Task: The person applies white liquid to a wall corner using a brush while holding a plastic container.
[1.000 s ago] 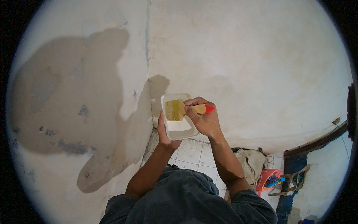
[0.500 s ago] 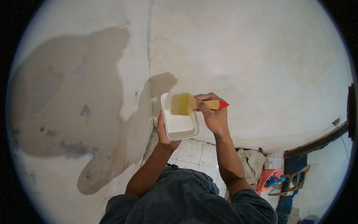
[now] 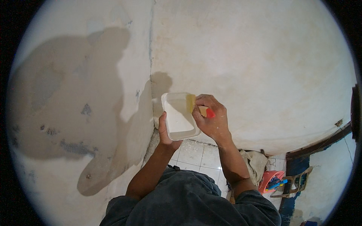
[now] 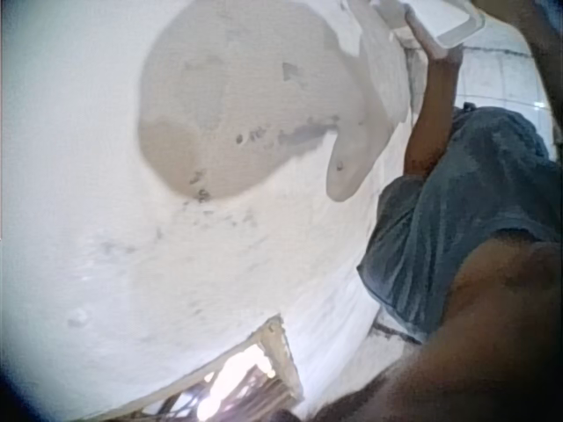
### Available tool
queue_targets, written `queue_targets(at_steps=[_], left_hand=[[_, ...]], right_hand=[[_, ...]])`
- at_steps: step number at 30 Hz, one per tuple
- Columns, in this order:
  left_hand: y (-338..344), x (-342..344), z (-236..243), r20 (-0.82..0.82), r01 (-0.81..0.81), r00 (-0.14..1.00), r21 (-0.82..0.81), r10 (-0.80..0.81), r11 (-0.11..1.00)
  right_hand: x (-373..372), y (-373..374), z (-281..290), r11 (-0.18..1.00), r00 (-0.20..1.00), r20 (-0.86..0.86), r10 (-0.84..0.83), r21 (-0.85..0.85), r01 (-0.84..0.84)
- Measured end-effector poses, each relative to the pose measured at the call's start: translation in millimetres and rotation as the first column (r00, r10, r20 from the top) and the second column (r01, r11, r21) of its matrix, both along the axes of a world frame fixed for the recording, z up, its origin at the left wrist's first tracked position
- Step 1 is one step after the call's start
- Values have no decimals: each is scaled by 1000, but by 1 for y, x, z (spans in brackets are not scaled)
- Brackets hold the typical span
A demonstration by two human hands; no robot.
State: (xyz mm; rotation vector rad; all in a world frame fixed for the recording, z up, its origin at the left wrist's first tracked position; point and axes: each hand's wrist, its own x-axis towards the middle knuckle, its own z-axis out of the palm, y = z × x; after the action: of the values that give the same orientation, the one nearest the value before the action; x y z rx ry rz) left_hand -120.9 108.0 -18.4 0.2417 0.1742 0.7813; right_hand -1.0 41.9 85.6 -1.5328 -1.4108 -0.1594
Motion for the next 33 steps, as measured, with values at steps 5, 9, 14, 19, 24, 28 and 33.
queue_targets(at_steps=[5,9,14,19,24,28,33], left_hand=[[-1,0,0,-12,-22,1000,51,23,998],[-1,0,-4,-29,-7,1000,30,8,1000],[-2,1,-14,16,-7,1000,7,7,1000],[0,-1,-17,27,29,999,25,-29,999],[0,-1,-13,40,34,999,31,-35,999],[1,1,-16,28,30,999,61,-32,998],[2,-2,-13,12,24,1000,30,-24,999]], right_hand=[[-4,2,-1,984,985,171,-14,-175,45],[-2,4,-6,986,976,216,9,-166,27],[3,5,-2,987,994,-45,104,-122,-109],[10,5,1,928,952,-119,282,-217,-302],[23,9,-8,894,923,7,384,-251,-370],[28,13,-12,902,914,119,389,-252,-351],[23,11,-12,925,934,132,333,-238,-297]])
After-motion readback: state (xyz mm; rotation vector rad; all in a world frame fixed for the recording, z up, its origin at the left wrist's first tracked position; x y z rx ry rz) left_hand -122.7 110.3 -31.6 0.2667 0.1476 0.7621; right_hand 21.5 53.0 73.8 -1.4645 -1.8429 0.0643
